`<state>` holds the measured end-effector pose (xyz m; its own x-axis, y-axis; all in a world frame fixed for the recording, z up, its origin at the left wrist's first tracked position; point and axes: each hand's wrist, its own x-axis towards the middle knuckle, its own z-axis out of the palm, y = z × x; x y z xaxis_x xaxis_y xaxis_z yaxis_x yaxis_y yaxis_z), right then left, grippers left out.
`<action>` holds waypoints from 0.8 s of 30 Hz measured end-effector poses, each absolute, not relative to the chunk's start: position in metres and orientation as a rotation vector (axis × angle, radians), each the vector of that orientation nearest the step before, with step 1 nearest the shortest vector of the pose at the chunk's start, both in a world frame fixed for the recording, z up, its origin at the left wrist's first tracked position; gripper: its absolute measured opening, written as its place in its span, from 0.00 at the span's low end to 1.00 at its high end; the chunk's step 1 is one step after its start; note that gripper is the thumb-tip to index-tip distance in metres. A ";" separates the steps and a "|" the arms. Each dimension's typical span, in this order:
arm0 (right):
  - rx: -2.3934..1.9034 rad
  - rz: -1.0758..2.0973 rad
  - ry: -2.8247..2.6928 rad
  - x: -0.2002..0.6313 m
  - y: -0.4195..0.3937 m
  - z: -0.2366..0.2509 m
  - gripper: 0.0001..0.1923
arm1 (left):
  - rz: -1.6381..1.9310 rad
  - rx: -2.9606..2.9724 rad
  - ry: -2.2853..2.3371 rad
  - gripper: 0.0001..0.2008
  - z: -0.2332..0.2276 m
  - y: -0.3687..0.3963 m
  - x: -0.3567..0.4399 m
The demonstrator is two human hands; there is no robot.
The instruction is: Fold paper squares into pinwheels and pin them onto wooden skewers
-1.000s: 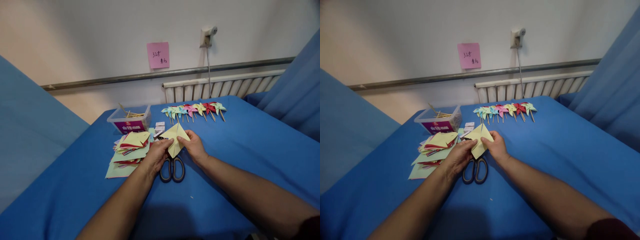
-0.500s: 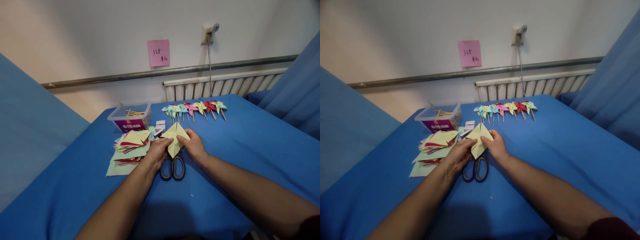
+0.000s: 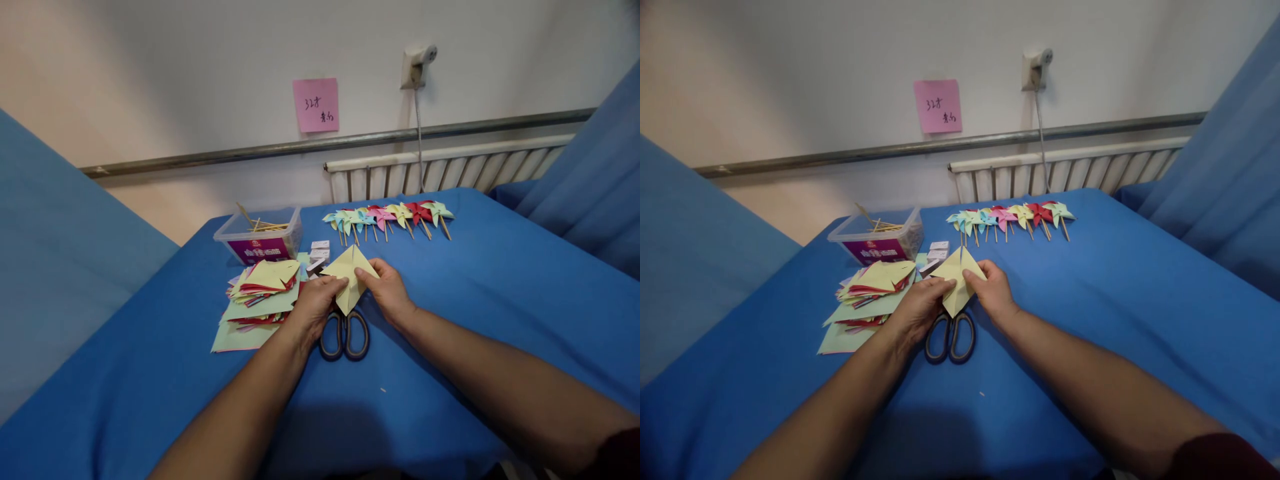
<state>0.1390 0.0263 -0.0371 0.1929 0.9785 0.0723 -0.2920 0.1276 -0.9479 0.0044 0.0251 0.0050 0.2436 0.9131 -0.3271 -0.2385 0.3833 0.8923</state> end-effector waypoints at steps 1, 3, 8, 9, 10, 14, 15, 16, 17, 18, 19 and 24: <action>-0.989 1.145 -0.899 0.139 0.026 -0.037 0.15 | 0.925 0.823 1.019 0.06 0.006 0.024 0.005; -0.987 1.165 -0.899 0.138 0.026 -0.037 0.16 | 0.931 0.818 1.025 0.06 0.006 0.023 0.005; -0.952 1.148 -0.944 0.138 0.025 -0.037 0.15 | 0.973 0.769 1.024 0.07 0.004 0.026 0.004; -0.946 1.101 -0.978 0.139 0.025 -0.037 0.15 | 0.988 0.745 1.018 0.07 0.004 0.028 0.003; -0.949 1.021 -1.028 0.140 0.024 -0.036 0.16 | 1.000 0.714 1.009 0.07 0.005 0.030 0.001; -0.982 0.520 -1.401 0.145 0.016 -0.029 0.23 | 1.000 0.528 0.959 0.11 0.014 0.036 -0.005; -0.981 0.414 -1.502 0.146 0.014 -0.027 0.24 | 1.003 0.486 0.947 0.12 0.017 0.036 -0.007; -0.977 0.335 -1.593 0.146 0.011 -0.026 0.25 | 1.010 0.456 0.933 0.13 0.019 0.037 -0.008; -0.974 0.284 -1.669 0.146 0.009 -0.024 0.25 | 1.021 0.439 0.921 0.13 0.021 0.037 -0.009; -0.975 0.251 -1.723 0.145 0.007 -0.024 0.24 | 1.030 0.435 0.910 0.14 0.023 0.037 -0.010; -0.976 0.230 -1.762 0.145 0.006 -0.023 0.23 | 1.035 0.440 0.903 0.14 0.023 0.036 -0.010; -0.963 0.154 -1.797 0.144 0.007 -0.024 0.07 | 1.011 0.524 0.870 0.15 0.015 0.035 -0.007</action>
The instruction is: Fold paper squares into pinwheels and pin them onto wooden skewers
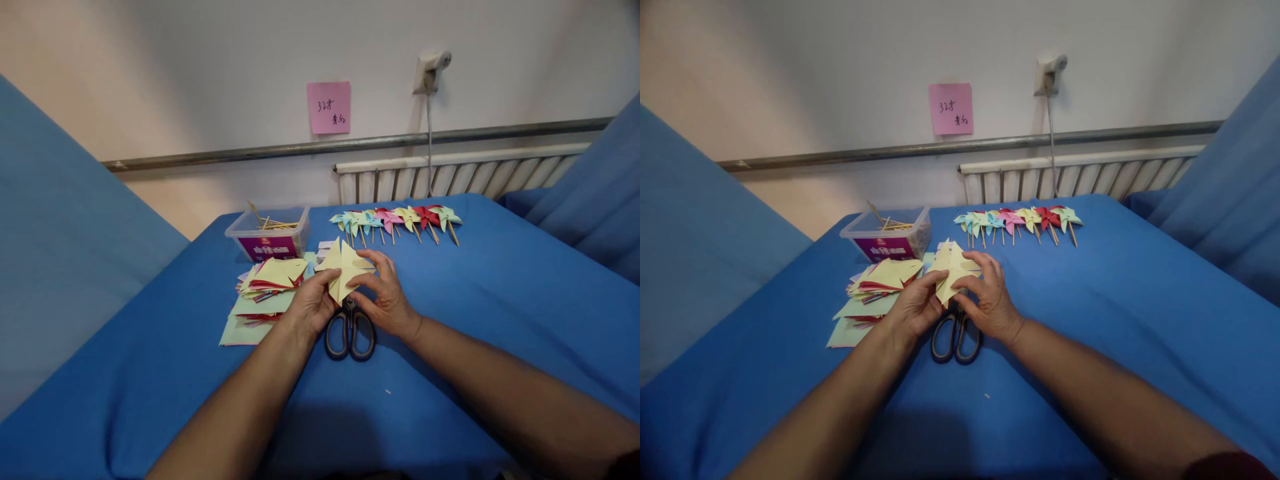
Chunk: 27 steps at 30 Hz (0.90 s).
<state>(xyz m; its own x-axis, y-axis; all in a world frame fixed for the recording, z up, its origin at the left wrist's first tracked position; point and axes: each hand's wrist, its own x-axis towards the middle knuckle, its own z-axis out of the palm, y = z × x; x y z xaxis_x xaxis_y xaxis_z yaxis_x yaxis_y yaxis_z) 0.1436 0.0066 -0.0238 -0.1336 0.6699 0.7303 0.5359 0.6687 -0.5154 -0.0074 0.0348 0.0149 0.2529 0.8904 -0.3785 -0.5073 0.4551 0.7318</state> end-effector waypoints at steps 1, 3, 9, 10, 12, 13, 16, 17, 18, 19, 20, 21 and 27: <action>-0.963 0.142 -1.790 0.144 0.007 -0.024 0.05 | 1.015 0.541 0.868 0.15 0.013 0.034 -0.006; -0.969 0.132 -1.768 0.145 0.008 -0.024 0.02 | 1.038 0.577 0.877 0.14 0.010 0.032 -0.004; -1.011 0.207 -1.675 0.148 0.012 -0.025 0.03 | 1.085 0.676 0.920 0.10 0.010 0.027 0.002; -1.023 0.219 -1.660 0.148 0.013 -0.025 0.03 | 1.080 0.682 0.930 0.10 0.010 0.026 0.003; -1.040 0.234 -1.635 0.148 0.015 -0.026 0.04 | 1.077 0.689 0.952 0.11 0.010 0.026 0.004; -1.044 0.237 -1.624 0.148 0.016 -0.027 0.04 | 1.078 0.691 0.959 0.11 0.010 0.026 0.004; -1.050 0.256 -1.589 0.148 0.018 -0.027 0.06 | 1.068 0.701 0.965 0.11 0.010 0.026 0.005; -1.056 0.268 -1.576 0.148 0.018 -0.027 0.06 | 1.058 0.707 0.966 0.11 0.009 0.026 0.004; -1.065 0.280 -1.563 0.148 0.018 -0.028 0.06 | 1.049 0.716 0.969 0.11 0.009 0.026 0.004; -1.075 0.291 -1.549 0.148 0.019 -0.028 0.06 | 1.042 0.727 0.973 0.11 0.009 0.025 0.004; -1.087 0.299 -1.535 0.148 0.019 -0.028 0.06 | 1.037 0.736 0.977 0.11 0.010 0.025 0.005; -1.097 0.304 -1.525 0.148 0.019 -0.028 0.06 | 1.035 0.741 0.979 0.11 0.010 0.025 0.005; -1.124 0.286 -1.547 0.148 0.021 -0.032 0.06 | 1.030 0.740 0.987 0.11 0.009 0.023 0.006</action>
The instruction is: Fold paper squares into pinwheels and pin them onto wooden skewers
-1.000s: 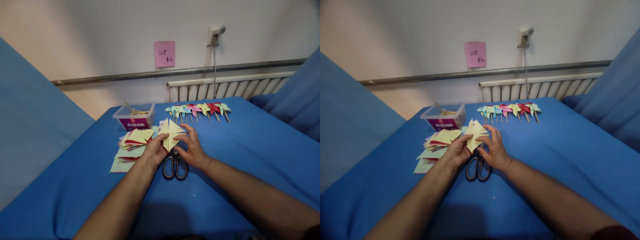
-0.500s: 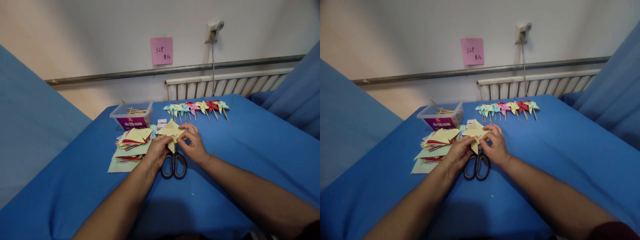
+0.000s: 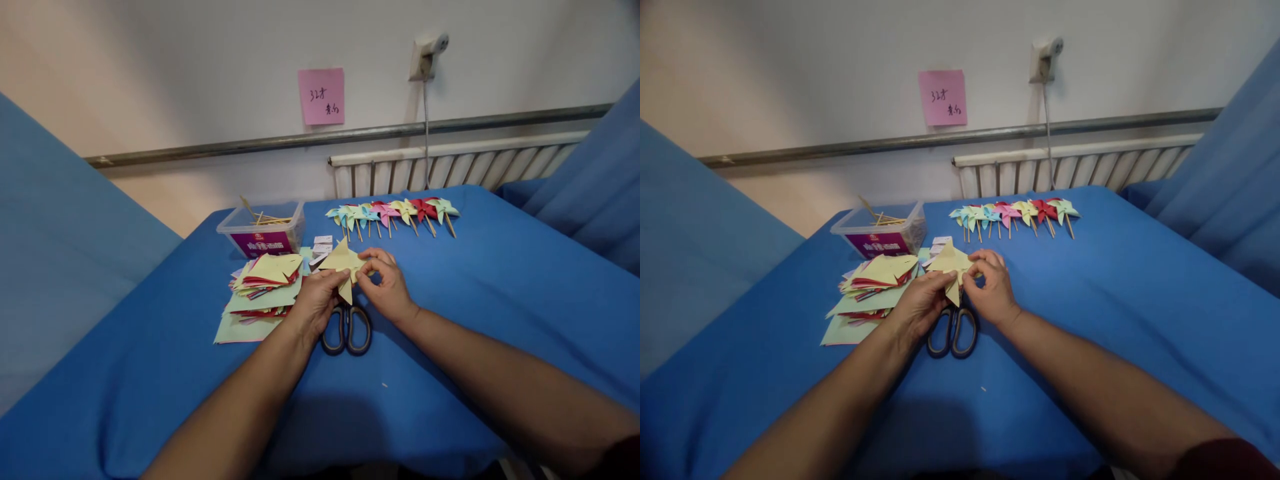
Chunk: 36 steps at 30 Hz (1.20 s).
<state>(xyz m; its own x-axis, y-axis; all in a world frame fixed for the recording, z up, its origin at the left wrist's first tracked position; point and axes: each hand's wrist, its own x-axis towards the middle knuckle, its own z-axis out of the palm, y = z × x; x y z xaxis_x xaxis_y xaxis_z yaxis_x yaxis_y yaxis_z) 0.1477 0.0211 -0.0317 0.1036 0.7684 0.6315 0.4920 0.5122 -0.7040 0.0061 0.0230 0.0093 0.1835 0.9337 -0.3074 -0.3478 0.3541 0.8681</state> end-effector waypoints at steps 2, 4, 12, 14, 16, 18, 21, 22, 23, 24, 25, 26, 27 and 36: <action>-1.125 0.279 -1.556 0.147 0.021 -0.032 0.06 | 1.032 0.745 1.001 0.11 0.008 0.023 0.006; -1.122 0.281 -1.553 0.147 0.021 -0.032 0.07 | 1.030 0.752 1.006 0.11 0.008 0.023 0.006; -1.139 0.318 -1.524 0.147 0.022 -0.033 0.07 | 1.021 0.742 0.995 0.10 0.012 0.021 0.008; -1.136 0.315 -1.528 0.147 0.022 -0.033 0.07 | 1.023 0.739 0.998 0.10 0.011 0.022 0.008; -1.131 0.314 -1.528 0.147 0.022 -0.033 0.07 | 1.024 0.740 0.995 0.09 0.011 0.022 0.008; -1.132 0.320 -1.525 0.146 0.021 -0.033 0.07 | 1.028 0.740 0.995 0.10 0.011 0.022 0.008; -1.134 0.333 -1.523 0.146 0.021 -0.033 0.07 | 1.029 0.740 1.001 0.10 0.012 0.021 0.008; -1.133 0.336 -1.523 0.146 0.021 -0.033 0.07 | 1.030 0.741 0.999 0.10 0.012 0.021 0.008; -1.131 0.339 -1.524 0.146 0.021 -0.033 0.07 | 1.029 0.743 0.996 0.10 0.012 0.022 0.008; -1.130 0.342 -1.524 0.146 0.021 -0.034 0.07 | 1.029 0.745 0.992 0.10 0.011 0.022 0.008; -1.130 0.343 -1.523 0.146 0.021 -0.034 0.07 | 1.029 0.748 0.988 0.10 0.011 0.022 0.007; -1.130 0.344 -1.522 0.146 0.021 -0.034 0.07 | 1.029 0.751 0.984 0.10 0.010 0.023 0.007; -1.128 0.345 -1.521 0.146 0.021 -0.034 0.07 | 1.028 0.754 0.979 0.10 0.009 0.023 0.007; -1.112 0.386 -1.520 0.145 0.020 -0.034 0.07 | 1.046 0.765 0.995 0.10 0.007 0.026 0.007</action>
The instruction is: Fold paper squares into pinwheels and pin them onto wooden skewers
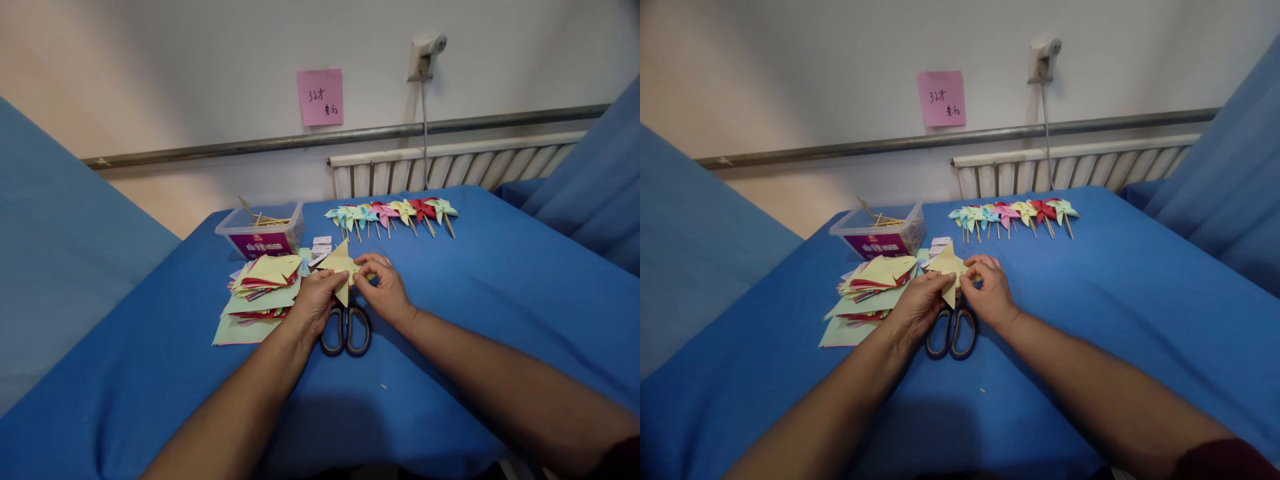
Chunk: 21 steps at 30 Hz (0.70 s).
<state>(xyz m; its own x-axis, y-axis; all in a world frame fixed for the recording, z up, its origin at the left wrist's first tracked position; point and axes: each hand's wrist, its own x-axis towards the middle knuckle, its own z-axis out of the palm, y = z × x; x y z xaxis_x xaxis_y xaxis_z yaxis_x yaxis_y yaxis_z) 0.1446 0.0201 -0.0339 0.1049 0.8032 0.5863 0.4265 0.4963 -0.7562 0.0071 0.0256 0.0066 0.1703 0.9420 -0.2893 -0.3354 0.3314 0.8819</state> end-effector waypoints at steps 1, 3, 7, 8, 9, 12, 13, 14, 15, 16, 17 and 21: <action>-1.108 0.393 -1.521 0.145 0.020 -0.034 0.07 | 1.046 0.768 0.997 0.10 0.006 0.026 0.007; -1.092 0.426 -1.520 0.145 0.019 -0.033 0.08 | 1.051 0.781 1.008 0.11 0.005 0.027 0.007; -1.056 0.663 -1.313 0.146 0.022 -0.034 0.07 | 1.045 0.853 1.022 0.11 0.003 0.029 0.004; -1.045 0.776 -1.209 0.146 0.024 -0.034 0.10 | 1.031 0.878 1.018 0.10 0.003 0.030 0.002; -1.031 0.898 -1.103 0.146 0.025 -0.034 0.13 | 1.010 0.906 1.013 0.10 0.003 0.031 0.000; -0.938 1.272 -0.902 0.148 0.029 -0.033 0.22 | 0.923 1.002 1.045 0.09 0.006 0.032 -0.006; -0.891 1.373 -0.885 0.149 0.029 -0.032 0.22 | 0.888 1.035 1.069 0.08 0.008 0.032 -0.008; -0.841 1.457 -0.888 0.150 0.030 -0.032 0.22 | 0.853 1.071 1.093 0.08 0.010 0.032 -0.009; -0.794 1.516 -0.906 0.151 0.030 -0.031 0.22 | 0.817 1.110 1.113 0.07 0.012 0.031 -0.010; -0.758 1.551 -0.937 0.153 0.029 -0.031 0.21 | 0.785 1.153 1.134 0.07 0.013 0.031 -0.011; -0.741 1.564 -0.972 0.155 0.029 -0.030 0.21 | 0.754 1.203 1.152 0.06 0.015 0.031 -0.012; -0.763 1.566 -1.104 0.157 0.027 -0.030 0.23 | 0.681 1.411 1.180 0.03 0.018 0.030 -0.015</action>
<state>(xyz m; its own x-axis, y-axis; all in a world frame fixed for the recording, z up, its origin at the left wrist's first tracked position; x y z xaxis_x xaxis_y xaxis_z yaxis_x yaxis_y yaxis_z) 0.1575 0.0267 -0.0298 -0.2708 0.9609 0.0581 -0.3780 -0.0506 -0.9244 -0.0146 0.0301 0.0179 0.3341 0.9185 -0.2115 0.2766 0.1189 0.9536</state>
